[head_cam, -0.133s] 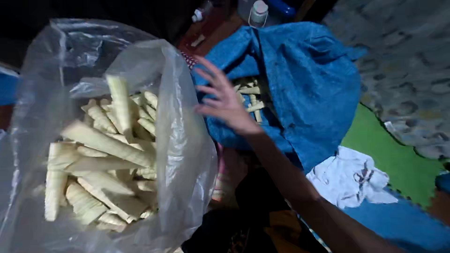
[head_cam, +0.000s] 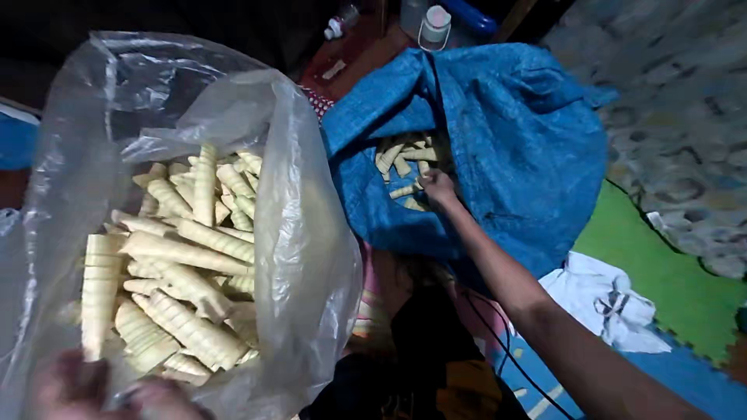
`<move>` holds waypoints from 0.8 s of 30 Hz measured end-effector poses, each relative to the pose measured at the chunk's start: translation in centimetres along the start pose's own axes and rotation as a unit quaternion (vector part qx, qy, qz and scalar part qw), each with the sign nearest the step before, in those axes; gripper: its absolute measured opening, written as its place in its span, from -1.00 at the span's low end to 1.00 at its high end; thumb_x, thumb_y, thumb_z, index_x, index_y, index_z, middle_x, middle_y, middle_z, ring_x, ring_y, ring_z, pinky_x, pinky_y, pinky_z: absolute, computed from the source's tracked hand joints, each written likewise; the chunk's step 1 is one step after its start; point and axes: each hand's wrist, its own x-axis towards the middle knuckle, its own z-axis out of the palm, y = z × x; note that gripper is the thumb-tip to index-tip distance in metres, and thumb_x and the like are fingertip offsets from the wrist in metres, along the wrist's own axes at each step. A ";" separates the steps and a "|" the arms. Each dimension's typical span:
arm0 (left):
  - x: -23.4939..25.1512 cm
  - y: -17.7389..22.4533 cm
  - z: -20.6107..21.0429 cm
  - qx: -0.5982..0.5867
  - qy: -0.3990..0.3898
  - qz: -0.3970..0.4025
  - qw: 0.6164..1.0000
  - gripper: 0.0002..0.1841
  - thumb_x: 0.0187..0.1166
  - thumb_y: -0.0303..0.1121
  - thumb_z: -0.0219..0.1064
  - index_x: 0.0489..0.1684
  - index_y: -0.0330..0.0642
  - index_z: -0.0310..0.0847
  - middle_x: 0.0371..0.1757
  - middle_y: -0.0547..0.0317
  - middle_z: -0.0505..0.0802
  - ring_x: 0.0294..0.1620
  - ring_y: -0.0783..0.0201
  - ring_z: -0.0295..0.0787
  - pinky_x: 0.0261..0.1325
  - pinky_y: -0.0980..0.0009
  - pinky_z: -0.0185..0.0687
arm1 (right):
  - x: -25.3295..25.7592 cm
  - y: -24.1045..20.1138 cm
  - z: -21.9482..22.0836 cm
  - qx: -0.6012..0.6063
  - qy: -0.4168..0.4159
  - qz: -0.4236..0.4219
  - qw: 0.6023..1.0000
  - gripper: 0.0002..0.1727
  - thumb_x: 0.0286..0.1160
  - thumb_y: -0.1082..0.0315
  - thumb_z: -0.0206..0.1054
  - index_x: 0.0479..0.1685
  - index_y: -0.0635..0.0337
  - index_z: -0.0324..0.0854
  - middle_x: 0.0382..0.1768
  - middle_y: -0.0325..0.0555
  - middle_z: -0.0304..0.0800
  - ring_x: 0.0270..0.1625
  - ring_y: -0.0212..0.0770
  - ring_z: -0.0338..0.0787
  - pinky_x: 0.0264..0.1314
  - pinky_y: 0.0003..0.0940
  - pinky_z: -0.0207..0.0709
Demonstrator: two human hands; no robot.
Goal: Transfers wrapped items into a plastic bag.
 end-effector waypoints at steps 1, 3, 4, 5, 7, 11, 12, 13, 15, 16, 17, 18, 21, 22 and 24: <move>-0.4 0.6 1.2 -0.008 -0.037 0.024 0.999 -0.27 0.76 -0.26 0.00 0.73 -0.73 -0.13 0.72 -0.72 0.15 0.74 -0.27 0.24 0.69 0.12 0.33 | 1.8 3.3 0.6 -0.053 0.001 0.043 0.998 -0.22 0.52 0.18 0.49 0.63 0.46 0.30 0.46 0.50 0.53 0.52 0.38 0.56 0.59 0.30 0.39; -1.1 3.2 2.8 -0.025 -0.094 0.016 0.995 -0.21 0.74 -0.18 0.00 0.74 -0.71 -0.17 0.73 -0.75 0.08 0.76 -0.25 0.19 0.65 0.09 0.32 | 3.1 6.7 1.8 -0.153 -0.010 0.130 0.980 -0.07 0.49 0.12 0.52 0.69 0.54 0.15 0.51 0.56 0.46 0.56 0.44 0.51 0.60 0.32 0.36; -1.4 4.0 2.9 -0.030 -0.108 0.006 0.994 -0.19 0.73 -0.13 0.01 0.75 -0.69 -0.17 0.73 -0.74 0.09 0.75 -0.19 0.19 0.63 0.11 0.33 | 2.9 7.7 2.5 -0.178 -0.027 0.170 0.969 -0.08 0.53 0.13 0.48 0.70 0.56 0.11 0.52 0.56 0.44 0.57 0.44 0.51 0.57 0.33 0.37; -1.6 4.5 2.8 -0.028 -0.116 0.001 0.993 -0.17 0.73 -0.10 0.02 0.75 -0.69 -0.16 0.73 -0.73 0.10 0.75 -0.16 0.21 0.61 0.15 0.35 | 2.2 8.7 3.0 -0.184 -0.027 0.185 0.965 -0.12 0.53 0.21 0.46 0.70 0.53 0.11 0.47 0.57 0.48 0.50 0.47 0.56 0.46 0.38 0.44; -1.6 4.4 2.3 -0.014 -0.117 -0.008 0.993 -0.17 0.73 -0.10 0.04 0.75 -0.69 -0.16 0.73 -0.70 0.12 0.75 -0.12 0.22 0.60 0.18 0.37 | 0.6 8.2 2.5 -0.169 -0.022 0.181 0.969 -0.30 0.61 0.36 0.31 0.67 0.47 0.14 0.40 0.56 0.54 0.40 0.48 0.64 0.34 0.40 0.52; -1.4 3.2 2.5 0.041 -0.093 0.001 0.995 -0.19 0.73 -0.08 0.06 0.74 -0.65 -0.04 0.70 -0.70 0.21 0.68 -0.26 0.30 0.55 0.01 0.41 | -4.2 1.8 -3.7 -0.105 0.012 0.105 0.989 -0.49 0.84 0.21 0.09 0.57 0.41 0.35 0.22 0.53 0.67 0.25 0.48 0.71 0.28 0.44 0.50; -1.5 3.3 2.8 0.041 -0.093 0.007 0.995 -0.21 0.74 -0.08 0.07 0.74 -0.63 -0.02 0.69 -0.70 0.23 0.66 -0.27 0.33 0.53 -0.01 0.43 | -6.9 -0.3 -5.2 -0.098 0.049 0.073 0.991 -0.52 0.80 0.21 0.15 0.49 0.38 0.46 0.08 0.48 0.74 0.12 0.44 0.76 0.20 0.42 0.54; -1.6 3.7 3.3 0.032 -0.096 0.015 0.995 -0.22 0.73 -0.10 0.08 0.73 -0.63 -0.01 0.68 -0.70 0.25 0.65 -0.26 0.35 0.52 0.01 0.44 | -10.0 -2.3 -6.1 -0.085 0.096 0.017 0.992 -0.57 0.74 0.23 0.21 0.41 0.37 0.55 -0.10 0.39 0.78 -0.09 0.32 0.80 0.03 0.34 0.61; -1.9 5.1 4.5 -0.008 -0.094 0.046 0.994 -0.23 0.72 -0.12 0.09 0.71 -0.65 0.02 0.67 -0.66 0.27 0.64 -0.11 0.39 0.51 0.16 0.47 | -15.6 -6.3 -5.7 -0.017 0.167 -0.130 0.977 -0.64 0.64 0.31 0.26 0.28 0.34 0.63 -0.36 0.06 0.78 -0.41 -0.13 0.76 -0.30 -0.11 0.70; -2.0 6.0 5.1 -0.039 -0.079 0.072 0.993 -0.26 0.71 -0.14 0.09 0.68 -0.66 0.06 0.66 -0.60 0.32 0.62 0.02 0.41 0.49 0.27 0.49 | -17.5 -8.5 -4.6 0.031 0.169 -0.196 0.965 -0.64 0.58 0.34 0.30 0.26 0.36 0.63 -0.36 -0.03 0.78 -0.41 -0.28 0.75 -0.32 -0.26 0.71; -2.3 6.8 5.7 -0.082 -0.057 0.106 0.989 -0.30 0.73 -0.14 0.10 0.64 -0.63 0.13 0.63 -0.44 0.41 0.59 0.18 0.45 0.47 0.37 0.51 | -18.8 -10.8 -3.3 0.079 0.151 -0.251 0.953 -0.63 0.52 0.38 0.36 0.24 0.38 0.63 -0.33 -0.07 0.80 -0.38 -0.37 0.77 -0.29 -0.37 0.73; -2.5 7.7 6.1 -0.125 -0.036 0.143 0.981 -0.38 0.77 -0.13 0.14 0.61 -0.50 0.23 0.59 -0.14 0.52 0.56 0.36 0.49 0.47 0.44 0.53 | -19.5 -13.2 -1.9 0.126 0.106 -0.302 0.939 -0.60 0.47 0.42 0.42 0.27 0.40 0.63 -0.30 -0.08 0.84 -0.33 -0.41 0.80 -0.25 -0.42 0.76; -3.1 10.6 7.2 -0.190 -0.025 0.231 0.954 -0.59 0.80 -0.05 0.11 0.53 0.08 0.48 0.45 0.60 0.66 0.48 0.60 0.55 0.51 0.50 0.52 | -17.9 -19.0 0.5 0.176 -0.156 -0.381 0.894 -0.22 0.42 0.39 0.54 0.67 0.38 0.33 0.01 0.11 0.84 -0.07 -0.15 0.86 0.00 -0.20 0.79; -3.3 11.6 7.9 -0.198 -0.036 0.244 0.948 -0.61 0.80 -0.03 0.10 0.49 0.14 0.51 0.42 0.66 0.67 0.46 0.63 0.56 0.50 0.53 0.51 | -16.3 -19.4 0.7 0.185 -0.232 -0.365 0.883 -0.13 0.43 0.39 0.55 0.77 0.33 0.20 0.20 0.16 0.79 0.05 -0.08 0.84 0.10 -0.16 0.74; -3.4 13.2 10.8 -0.211 -0.084 0.249 0.941 -0.63 0.80 -0.02 0.08 0.43 0.12 0.52 0.36 0.61 0.68 0.41 0.66 0.57 0.47 0.58 0.50 | -11.9 -16.1 1.1 0.260 -0.281 -0.248 0.890 -0.33 0.65 0.44 0.29 0.77 0.16 0.23 0.29 0.07 0.76 0.05 -0.12 0.84 0.04 -0.21 0.75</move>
